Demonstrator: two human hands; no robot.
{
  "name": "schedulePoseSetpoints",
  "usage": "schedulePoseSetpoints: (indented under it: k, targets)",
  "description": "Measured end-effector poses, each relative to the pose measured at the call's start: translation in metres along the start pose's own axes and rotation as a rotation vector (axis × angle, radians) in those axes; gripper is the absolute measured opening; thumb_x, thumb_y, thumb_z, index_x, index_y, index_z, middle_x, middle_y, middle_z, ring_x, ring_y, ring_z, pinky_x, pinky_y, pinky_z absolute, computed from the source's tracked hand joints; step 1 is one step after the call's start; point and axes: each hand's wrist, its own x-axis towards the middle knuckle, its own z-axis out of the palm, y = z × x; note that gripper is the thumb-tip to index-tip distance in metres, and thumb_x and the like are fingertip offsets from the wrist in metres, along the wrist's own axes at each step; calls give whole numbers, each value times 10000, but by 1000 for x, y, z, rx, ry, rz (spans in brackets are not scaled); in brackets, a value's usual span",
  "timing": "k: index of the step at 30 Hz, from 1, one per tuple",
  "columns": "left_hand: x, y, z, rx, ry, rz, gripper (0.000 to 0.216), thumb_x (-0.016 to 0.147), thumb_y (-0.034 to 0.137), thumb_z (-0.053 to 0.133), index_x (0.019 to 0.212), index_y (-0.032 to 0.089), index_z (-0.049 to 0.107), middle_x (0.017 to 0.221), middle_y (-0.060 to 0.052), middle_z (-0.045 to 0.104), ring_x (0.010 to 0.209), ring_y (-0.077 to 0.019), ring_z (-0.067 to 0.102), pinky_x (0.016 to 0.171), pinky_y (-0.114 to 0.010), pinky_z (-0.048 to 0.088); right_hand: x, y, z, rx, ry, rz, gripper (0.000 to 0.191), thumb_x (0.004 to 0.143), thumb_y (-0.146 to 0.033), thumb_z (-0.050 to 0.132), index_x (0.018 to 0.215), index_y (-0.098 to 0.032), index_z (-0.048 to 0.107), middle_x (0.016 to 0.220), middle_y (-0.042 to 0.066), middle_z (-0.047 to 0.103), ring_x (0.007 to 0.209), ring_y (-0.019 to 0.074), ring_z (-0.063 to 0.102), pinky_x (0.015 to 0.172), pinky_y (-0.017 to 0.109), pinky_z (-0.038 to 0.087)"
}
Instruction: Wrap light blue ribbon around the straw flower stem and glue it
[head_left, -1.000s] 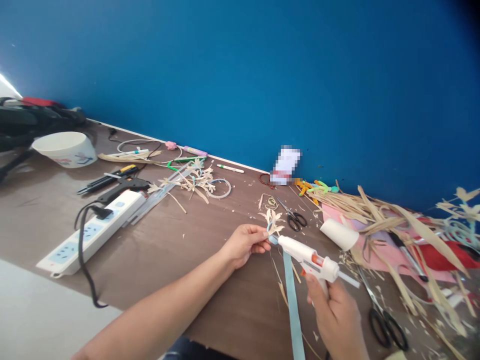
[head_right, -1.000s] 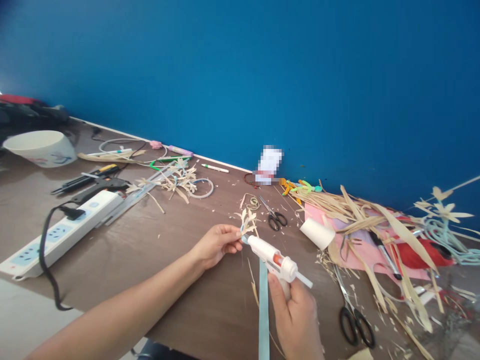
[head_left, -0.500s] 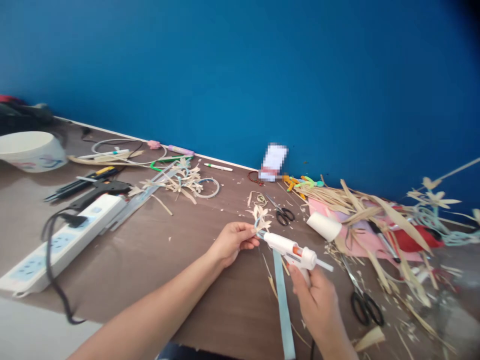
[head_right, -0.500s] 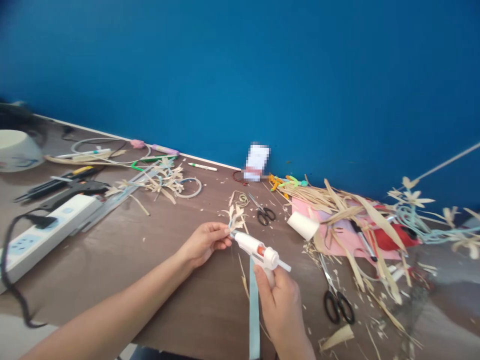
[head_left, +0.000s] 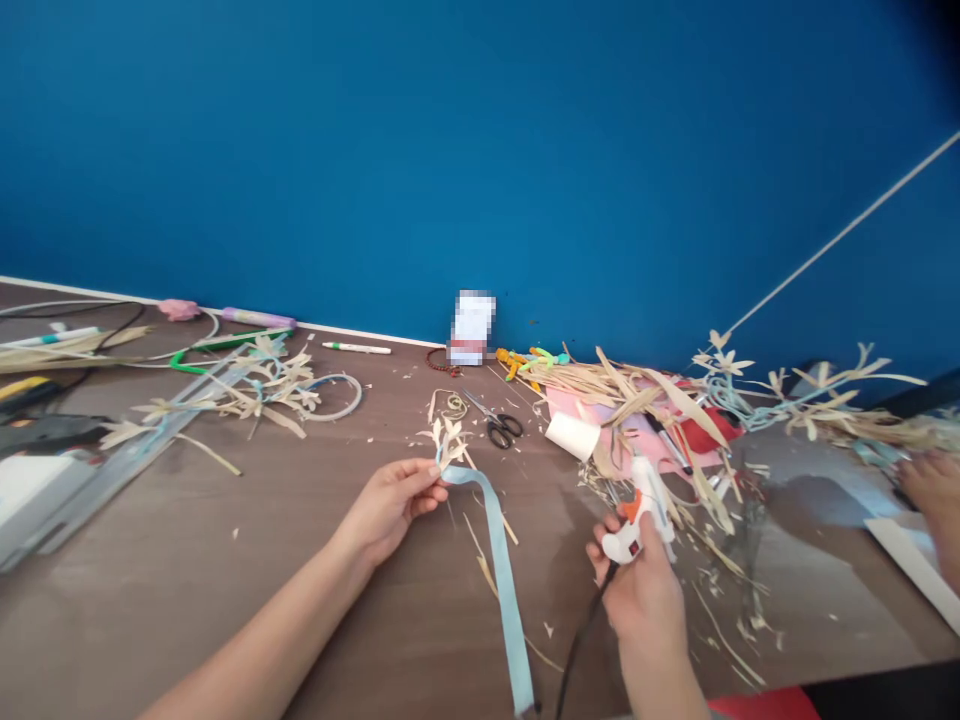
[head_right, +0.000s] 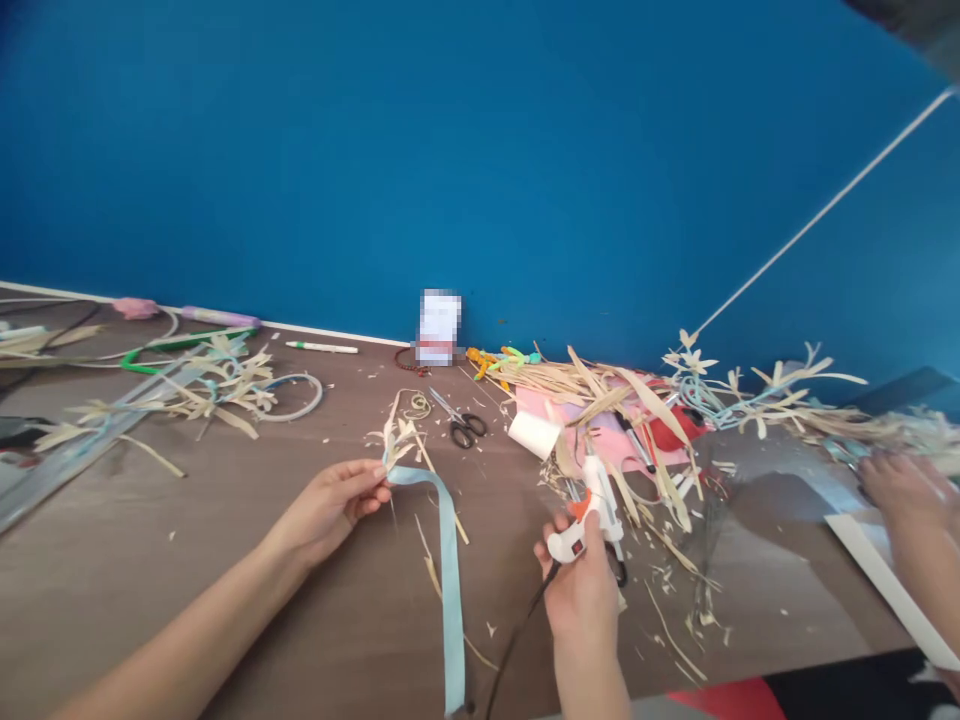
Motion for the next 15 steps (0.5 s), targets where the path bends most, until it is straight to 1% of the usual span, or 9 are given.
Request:
schedulePoseSetpoints:
  k: [4,7,10,13,15]
  targets:
    - [-1,0,1,11,-29,-18,67,646,150,647,650,92,614,531,-14,605,438,-42,529,442,-101,449,6,-6,-12,-93,47,-60,194,673,-357,597,785,-223,513,568,-71,512,460,79,481,407,202,392]
    - [-1,0,1,19,-45,-22,77,641,158,653,643,94,610,519,-11,599,433,-41,524,440,-99,444,13,-7,-14,-88,66,-4,218,627,-316,636,771,-204,517,563,-63,527,465,80,493,393,194,386]
    - [-1,0,1,21,-43,-22,87,634,166,660,641,96,608,511,-7,596,431,-40,522,438,-99,442,16,-3,-11,-91,13,64,261,584,-267,671,787,-186,530,570,-58,531,473,77,494,387,187,383]
    - [-1,0,1,24,-47,-26,91,634,168,660,640,95,606,509,-8,596,430,-39,522,438,-98,442,17,3,-6,-137,-72,49,284,578,-279,674,808,-188,534,568,-62,523,473,78,492,380,187,381]
    - [-1,0,0,23,-53,-32,91,635,166,659,642,94,605,511,-9,597,431,-40,523,436,-98,442,16,6,-2,-169,-105,47,285,580,-302,672,806,-189,540,574,-59,527,479,85,498,383,193,389]
